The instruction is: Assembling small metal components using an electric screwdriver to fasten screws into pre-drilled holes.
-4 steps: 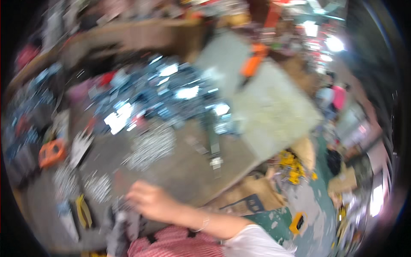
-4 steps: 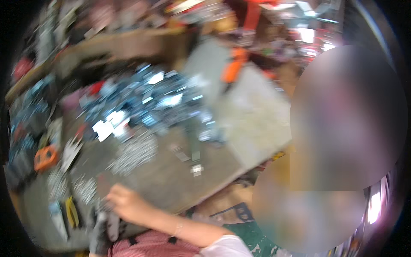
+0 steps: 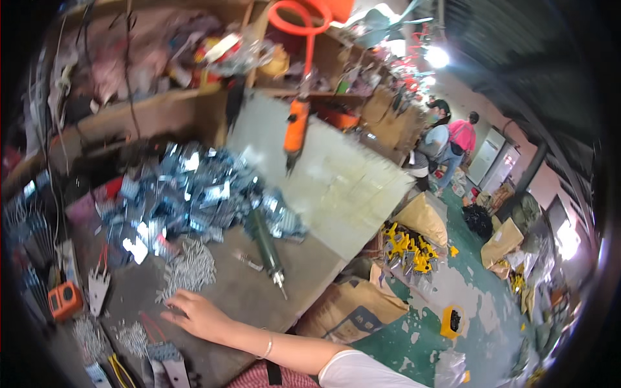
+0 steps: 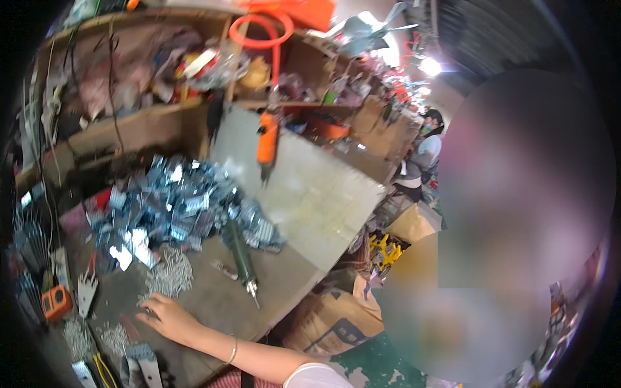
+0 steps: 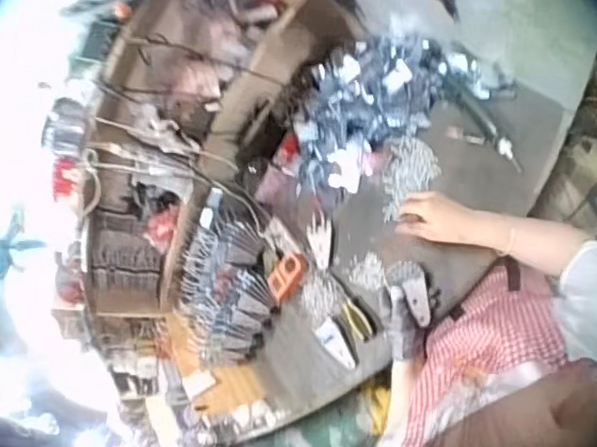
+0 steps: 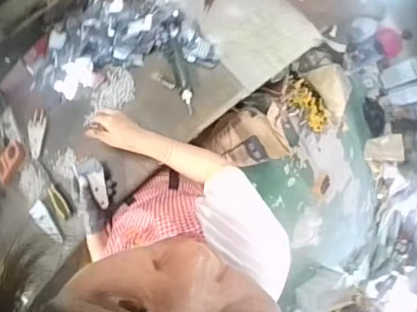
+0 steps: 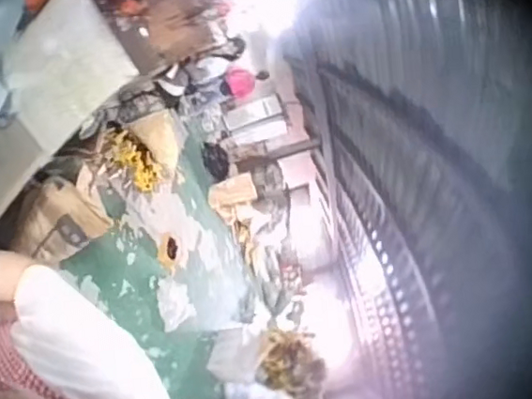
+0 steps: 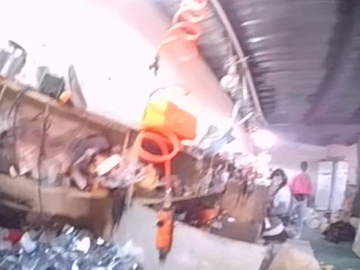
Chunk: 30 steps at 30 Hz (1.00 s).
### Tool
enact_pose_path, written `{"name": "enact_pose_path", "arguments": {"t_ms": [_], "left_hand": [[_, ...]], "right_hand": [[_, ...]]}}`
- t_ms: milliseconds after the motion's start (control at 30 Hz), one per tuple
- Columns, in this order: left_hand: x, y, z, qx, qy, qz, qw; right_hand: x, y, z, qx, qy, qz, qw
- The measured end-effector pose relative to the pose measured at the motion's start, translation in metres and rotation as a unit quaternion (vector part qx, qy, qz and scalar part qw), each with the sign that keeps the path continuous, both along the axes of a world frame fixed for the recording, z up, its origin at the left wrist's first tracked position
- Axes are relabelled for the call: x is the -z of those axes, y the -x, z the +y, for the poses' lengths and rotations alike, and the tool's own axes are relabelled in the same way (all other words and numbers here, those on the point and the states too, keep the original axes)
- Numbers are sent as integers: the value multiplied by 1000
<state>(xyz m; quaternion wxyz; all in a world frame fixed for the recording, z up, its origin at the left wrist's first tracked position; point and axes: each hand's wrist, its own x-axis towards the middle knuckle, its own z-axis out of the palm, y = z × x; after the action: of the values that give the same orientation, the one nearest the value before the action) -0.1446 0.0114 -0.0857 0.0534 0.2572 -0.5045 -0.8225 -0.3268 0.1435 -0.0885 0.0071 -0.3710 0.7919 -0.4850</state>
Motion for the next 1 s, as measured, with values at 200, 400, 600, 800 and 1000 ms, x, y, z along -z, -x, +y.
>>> {"name": "enact_pose_path", "arguments": {"t_ms": [200, 400, 600, 800, 1000], "left_hand": [[-45, -23, 10, 46, 1, 46, 998], [-46, -19, 1, 12, 27, 53, 998], [-6, -26, -17, 74, -143, 49, 986], [-9, -29, -14, 15, -78, 140, 987], [-18, -30, -19, -37, -51, 10, 998]], "right_hand": [[10, 8, -2, 104, -211, 92, 967], [26, 29, 10, 49, -173, 96, 979], [15, 34, 14, 105, -49, 21, 993], [15, 41, 24, 116, -81, 85, 986], [-41, 5, 58, 35, -97, 4, 995]]}}
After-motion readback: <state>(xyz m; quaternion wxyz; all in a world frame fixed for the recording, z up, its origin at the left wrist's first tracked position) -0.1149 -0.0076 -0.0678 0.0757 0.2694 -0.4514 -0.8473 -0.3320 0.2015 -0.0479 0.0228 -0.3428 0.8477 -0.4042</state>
